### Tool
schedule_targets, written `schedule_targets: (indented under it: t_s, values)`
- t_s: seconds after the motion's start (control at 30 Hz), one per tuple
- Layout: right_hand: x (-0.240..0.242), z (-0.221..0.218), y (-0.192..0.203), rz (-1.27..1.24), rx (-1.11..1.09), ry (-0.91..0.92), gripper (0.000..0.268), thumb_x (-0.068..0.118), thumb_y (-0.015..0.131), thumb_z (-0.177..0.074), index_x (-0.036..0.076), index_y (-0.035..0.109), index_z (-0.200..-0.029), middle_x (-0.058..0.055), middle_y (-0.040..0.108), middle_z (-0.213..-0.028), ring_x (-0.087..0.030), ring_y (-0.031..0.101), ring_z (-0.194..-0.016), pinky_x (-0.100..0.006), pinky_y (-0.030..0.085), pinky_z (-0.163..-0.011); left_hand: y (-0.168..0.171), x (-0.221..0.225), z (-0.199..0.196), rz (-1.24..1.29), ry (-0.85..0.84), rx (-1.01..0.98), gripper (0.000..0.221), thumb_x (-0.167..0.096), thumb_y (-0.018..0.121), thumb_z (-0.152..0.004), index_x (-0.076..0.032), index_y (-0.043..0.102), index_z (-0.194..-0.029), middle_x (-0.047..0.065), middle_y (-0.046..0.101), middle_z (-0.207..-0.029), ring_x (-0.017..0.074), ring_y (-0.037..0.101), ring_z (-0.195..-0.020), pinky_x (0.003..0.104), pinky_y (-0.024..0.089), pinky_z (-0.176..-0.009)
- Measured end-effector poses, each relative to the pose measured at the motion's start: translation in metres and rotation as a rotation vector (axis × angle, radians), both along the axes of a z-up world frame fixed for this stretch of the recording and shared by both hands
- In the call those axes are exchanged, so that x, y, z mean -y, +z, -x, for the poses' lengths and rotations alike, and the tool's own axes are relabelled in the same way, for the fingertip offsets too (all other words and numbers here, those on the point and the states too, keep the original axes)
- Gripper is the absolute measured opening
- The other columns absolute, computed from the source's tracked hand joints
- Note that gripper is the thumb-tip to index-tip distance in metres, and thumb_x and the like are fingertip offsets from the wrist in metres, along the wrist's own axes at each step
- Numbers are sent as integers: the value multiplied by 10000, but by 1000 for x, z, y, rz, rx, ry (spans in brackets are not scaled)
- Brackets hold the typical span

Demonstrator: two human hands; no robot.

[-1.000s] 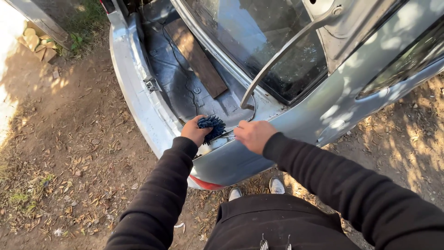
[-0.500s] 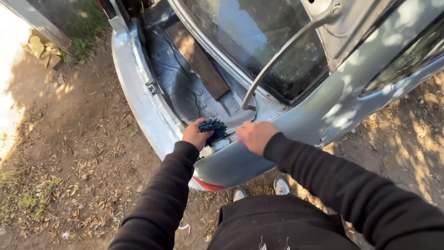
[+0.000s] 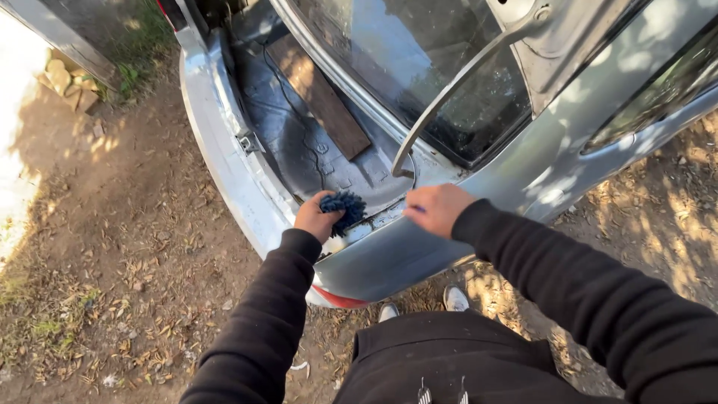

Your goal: Clean dirt and residue from the trunk gutter of a car using a screwdriver and a cloth.

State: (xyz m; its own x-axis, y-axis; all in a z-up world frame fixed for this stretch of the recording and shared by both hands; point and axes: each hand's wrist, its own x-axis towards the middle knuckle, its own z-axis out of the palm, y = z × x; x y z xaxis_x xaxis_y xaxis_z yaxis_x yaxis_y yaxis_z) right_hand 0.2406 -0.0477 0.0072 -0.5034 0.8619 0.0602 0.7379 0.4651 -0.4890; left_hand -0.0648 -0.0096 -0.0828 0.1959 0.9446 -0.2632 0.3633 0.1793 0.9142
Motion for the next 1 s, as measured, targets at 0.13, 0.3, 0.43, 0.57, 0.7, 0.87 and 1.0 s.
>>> schedule_targets:
  t_s: [0.13,0.3,0.43,0.57,0.7,0.87,1.0]
  values:
    - [3,21,11,73,17,-42,240,339,626,-952,104,627,-902,-105,699,-851,-374,674,-778,-503,517,-686,-14,-7,-3,4,71,17,249,-86,756,-858,-49,684,-1094,40,748,-921,142,700,-860,296,553,-797]
    - [9,35,5,35,-25,14,241,344,620,-961,106,612,-918,-105,702,-858,-372,684,-829,-500,530,-703,-9,-10,-8,80,87,79,220,-82,736,-870,-41,681,-1079,50,735,-922,149,691,-847,312,556,-789]
    - [9,36,3,-37,50,6,228,336,599,-974,110,608,-940,-119,696,-856,-391,679,-796,-512,532,-679,-19,-12,-5,66,48,79,218,-77,734,-870,-48,685,-1081,35,749,-934,124,699,-871,289,552,-816]
    - [20,12,-8,-17,123,-139,257,342,593,-1000,92,603,-942,-139,689,-851,-400,680,-775,-504,542,-675,-14,-7,-6,55,60,72,208,-63,732,-871,-36,688,-1072,36,746,-923,129,697,-861,294,556,-803]
    - [24,28,-5,-141,103,-52,237,334,603,-989,103,621,-940,-121,679,-817,-361,692,-721,-475,549,-627,-21,-13,-4,68,95,121,210,-54,732,-861,-34,686,-1065,34,749,-915,131,704,-849,296,563,-791]
    - [15,35,11,-240,242,55,166,303,605,-961,144,651,-962,-115,657,-798,-325,701,-657,-461,548,-536,-13,-12,-3,65,75,94,216,-50,741,-855,-33,679,-1061,42,745,-913,138,701,-847,300,562,-793]
    - [22,23,4,-200,274,81,122,264,595,-965,152,628,-930,-110,616,-827,-313,693,-685,-448,555,-583,-9,-8,-7,72,77,77,195,-61,732,-871,-43,678,-1058,33,740,-921,131,700,-862,297,556,-804]
